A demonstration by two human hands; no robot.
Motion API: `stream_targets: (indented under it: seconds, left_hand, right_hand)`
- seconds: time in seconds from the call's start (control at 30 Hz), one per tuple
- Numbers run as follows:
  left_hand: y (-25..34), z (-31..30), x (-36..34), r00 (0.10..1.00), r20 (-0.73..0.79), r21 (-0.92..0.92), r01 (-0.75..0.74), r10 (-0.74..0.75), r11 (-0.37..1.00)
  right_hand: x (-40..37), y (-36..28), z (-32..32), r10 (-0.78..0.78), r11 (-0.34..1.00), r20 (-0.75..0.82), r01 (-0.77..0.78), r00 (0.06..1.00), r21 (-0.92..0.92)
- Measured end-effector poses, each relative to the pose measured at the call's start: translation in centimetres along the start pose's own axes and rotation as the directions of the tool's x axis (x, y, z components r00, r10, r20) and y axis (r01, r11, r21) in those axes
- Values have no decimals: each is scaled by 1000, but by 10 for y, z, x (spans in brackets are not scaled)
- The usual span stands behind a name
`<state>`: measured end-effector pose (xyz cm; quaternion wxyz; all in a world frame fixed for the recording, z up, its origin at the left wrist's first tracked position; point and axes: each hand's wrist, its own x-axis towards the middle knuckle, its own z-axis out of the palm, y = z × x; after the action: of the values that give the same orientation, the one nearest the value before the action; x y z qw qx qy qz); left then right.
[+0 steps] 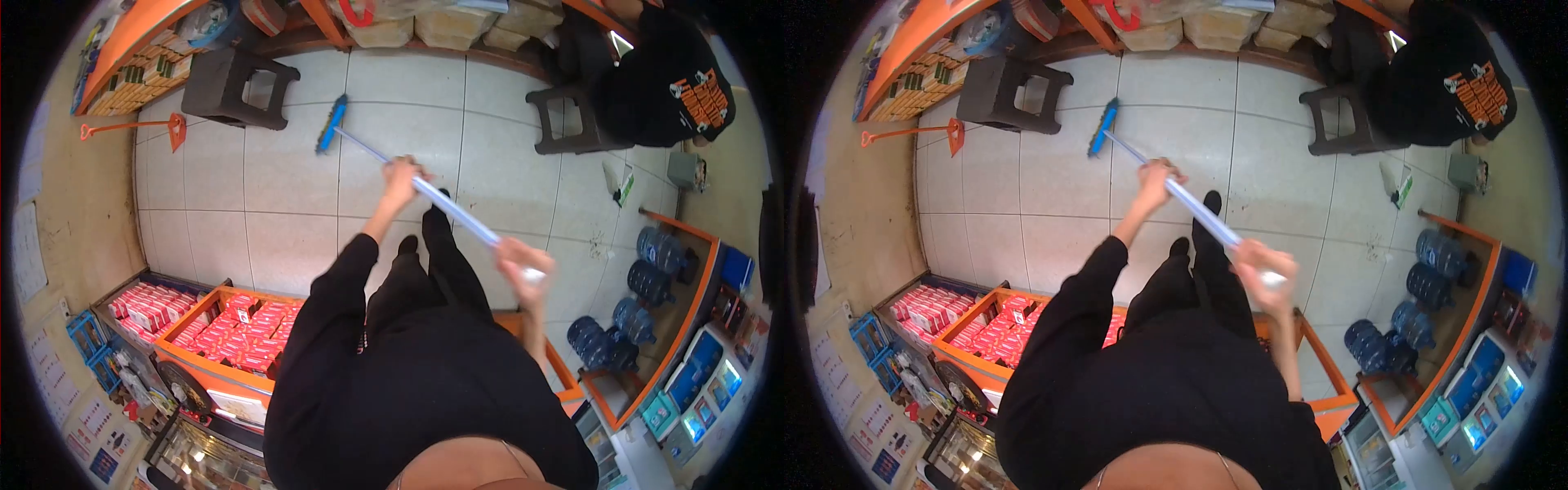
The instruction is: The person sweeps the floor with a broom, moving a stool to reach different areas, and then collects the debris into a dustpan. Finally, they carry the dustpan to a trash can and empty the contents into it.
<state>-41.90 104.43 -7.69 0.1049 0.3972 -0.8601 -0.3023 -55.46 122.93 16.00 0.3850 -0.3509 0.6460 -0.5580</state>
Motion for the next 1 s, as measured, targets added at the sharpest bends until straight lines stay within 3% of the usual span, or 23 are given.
stream_targets:
  seconds: [0.03,0.07,0.13,0.17,0.2,0.27,0.3,0.33,0.4,0.47,0.53,0.6,0.67,0.7,0.73,0.8,0.87,0.97,1.0]
  left_hand:
    - [-28,8,15,996,-89,72,17,-10,997]
    - [-36,11,24,995,-97,88,10,-1,996]
    - [-46,15,39,984,-160,290,-31,80,957]
    - [-49,32,53,981,-103,22,-161,163,987]
    - [-41,51,64,966,-54,-258,-260,255,931]
    - [4,81,69,921,150,-133,-341,359,930]
    - [48,71,67,916,248,-346,-222,317,912]
    - [77,78,64,888,135,-429,-347,439,834]
    - [130,70,59,810,295,-537,-299,507,789]
    - [157,70,54,741,281,-576,-377,609,725]
    - [183,31,61,681,355,-574,-382,640,724]
    - [182,14,68,619,416,-578,-386,667,719]
    - [161,-1,82,735,280,-539,-412,618,734]
    - [141,-1,91,771,203,-559,-414,603,718]
    - [123,-11,104,826,235,-512,-344,513,787]
    - [69,-13,136,859,301,-398,-280,413,873]
    - [11,-6,168,924,185,-235,-290,335,928]
    - [-65,13,199,956,207,197,-248,207,948]
    - [-79,20,206,956,204,194,-250,210,949]
  right_hand:
    - [19,30,16,-175,984,44,176,984,-15]
    - [31,58,27,-205,974,149,186,967,132]
    - [42,55,32,-208,974,143,192,968,121]
    - [44,42,21,-139,990,104,135,985,48]
    - [45,22,6,-60,998,53,61,997,-21]
    - [43,-15,-26,-99,991,6,99,995,-86]
    - [38,-35,-40,-117,990,-18,115,993,-84]
    - [33,-52,-50,-140,987,-42,136,989,-84]
    - [26,-75,-54,-330,943,-132,332,935,-10]
    - [29,-93,-47,-489,866,-143,498,861,36]
    - [27,-113,-48,-530,838,-210,546,822,21]
    - [21,-129,-61,-505,851,-136,518,852,84]
    - [22,-118,-53,-504,851,-182,521,845,65]
    - [27,-104,-45,-448,874,-301,483,842,48]
    - [34,-89,-38,-390,896,-410,443,825,39]
    - [60,-54,-29,-318,914,-371,178,872,-365]
    - [99,-7,-21,-139,982,-243,165,960,92]
    - [150,40,15,-152,984,-66,157,986,81]
    - [156,44,26,-151,984,-23,153,988,94]
